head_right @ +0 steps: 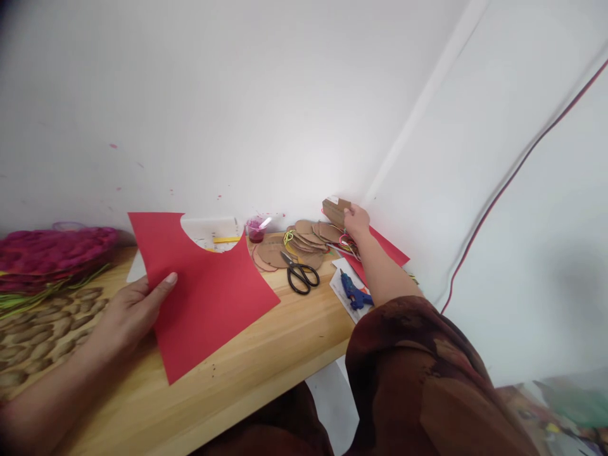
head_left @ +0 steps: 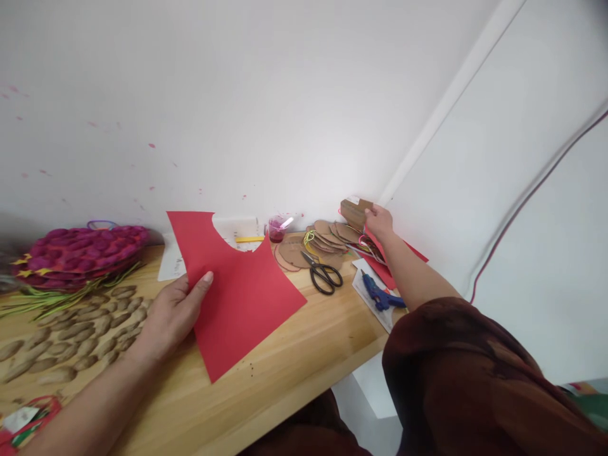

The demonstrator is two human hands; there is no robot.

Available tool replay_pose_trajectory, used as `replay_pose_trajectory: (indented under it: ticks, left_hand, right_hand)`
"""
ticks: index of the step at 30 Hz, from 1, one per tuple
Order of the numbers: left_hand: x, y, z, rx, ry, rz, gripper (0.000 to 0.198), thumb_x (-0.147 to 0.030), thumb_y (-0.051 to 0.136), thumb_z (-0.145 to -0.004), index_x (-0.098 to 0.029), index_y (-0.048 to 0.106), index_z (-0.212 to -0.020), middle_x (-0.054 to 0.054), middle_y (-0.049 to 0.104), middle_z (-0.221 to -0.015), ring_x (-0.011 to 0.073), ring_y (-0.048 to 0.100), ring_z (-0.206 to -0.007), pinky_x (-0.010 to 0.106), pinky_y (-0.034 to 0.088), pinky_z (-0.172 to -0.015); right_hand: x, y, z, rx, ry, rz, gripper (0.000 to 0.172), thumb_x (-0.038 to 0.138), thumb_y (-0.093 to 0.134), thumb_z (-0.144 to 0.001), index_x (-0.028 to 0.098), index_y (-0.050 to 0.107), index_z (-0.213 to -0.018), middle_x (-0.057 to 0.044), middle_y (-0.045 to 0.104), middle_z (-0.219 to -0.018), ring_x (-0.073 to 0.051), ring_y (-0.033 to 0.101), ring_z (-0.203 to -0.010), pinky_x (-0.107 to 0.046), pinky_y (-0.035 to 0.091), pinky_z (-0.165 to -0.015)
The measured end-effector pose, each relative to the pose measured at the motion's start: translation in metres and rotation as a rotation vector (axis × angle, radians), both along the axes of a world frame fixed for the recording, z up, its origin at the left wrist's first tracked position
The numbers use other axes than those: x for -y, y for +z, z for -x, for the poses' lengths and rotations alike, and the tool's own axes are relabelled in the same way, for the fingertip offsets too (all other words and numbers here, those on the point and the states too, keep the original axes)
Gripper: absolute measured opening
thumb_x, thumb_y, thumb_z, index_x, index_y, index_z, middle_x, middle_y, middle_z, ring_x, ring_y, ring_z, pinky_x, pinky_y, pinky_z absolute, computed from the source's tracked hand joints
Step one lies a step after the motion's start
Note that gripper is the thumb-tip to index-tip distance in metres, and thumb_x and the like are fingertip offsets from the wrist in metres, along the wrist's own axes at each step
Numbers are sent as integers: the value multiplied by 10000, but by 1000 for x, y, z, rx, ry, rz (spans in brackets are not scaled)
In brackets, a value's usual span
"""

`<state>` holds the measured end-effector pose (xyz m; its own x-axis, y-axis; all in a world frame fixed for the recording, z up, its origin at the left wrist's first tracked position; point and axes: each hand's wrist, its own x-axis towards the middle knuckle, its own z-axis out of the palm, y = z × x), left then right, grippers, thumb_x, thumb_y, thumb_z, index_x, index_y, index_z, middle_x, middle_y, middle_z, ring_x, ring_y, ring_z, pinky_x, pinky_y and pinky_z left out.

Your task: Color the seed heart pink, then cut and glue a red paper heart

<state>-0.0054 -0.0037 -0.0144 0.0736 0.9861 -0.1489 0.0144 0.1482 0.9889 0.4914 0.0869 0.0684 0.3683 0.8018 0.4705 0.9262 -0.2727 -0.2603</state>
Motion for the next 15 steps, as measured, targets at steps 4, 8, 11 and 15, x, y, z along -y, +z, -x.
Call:
replay_pose_trajectory:
  ticks: [4,8,11,15]
  left_hand:
    - [0,-1,1,-3,-13,-25,760,-733,753,-740,-190,697,-1270,99,819,-1052,318,786,-867,393,650,-762]
    - [-3,-2,2,-15,-28,-38,772,-738,754,-734,-187,698,-1272,101,817,-1058,305,783,-849,381,651,-744]
    - [-5,-3,2,-29,-25,-47,783,-744,750,-734,-185,696,-1280,106,814,-1071,298,780,-835,369,651,-716]
    - [-4,0,2,-44,-28,-67,775,-746,730,-754,-182,692,-1285,114,807,-1105,298,780,-857,372,650,-729]
  right_hand:
    - [10,4,4,-3,46,-54,458,255,322,-1045,125,666,-1317,-148,758,-1247,-266,703,-1106,-399,551,-953]
    - [22,-4,19,58,127,27,403,280,421,-995,152,751,-1188,-141,790,-1161,-293,701,-1080,-401,519,-967]
    - [28,-13,35,106,214,157,363,236,519,-936,210,767,-1200,-93,797,-1171,-277,705,-1057,-377,518,-959]
    - [34,-16,59,174,278,244,467,189,582,-871,267,715,-1312,-50,766,-1271,-264,682,-1122,-354,498,-991]
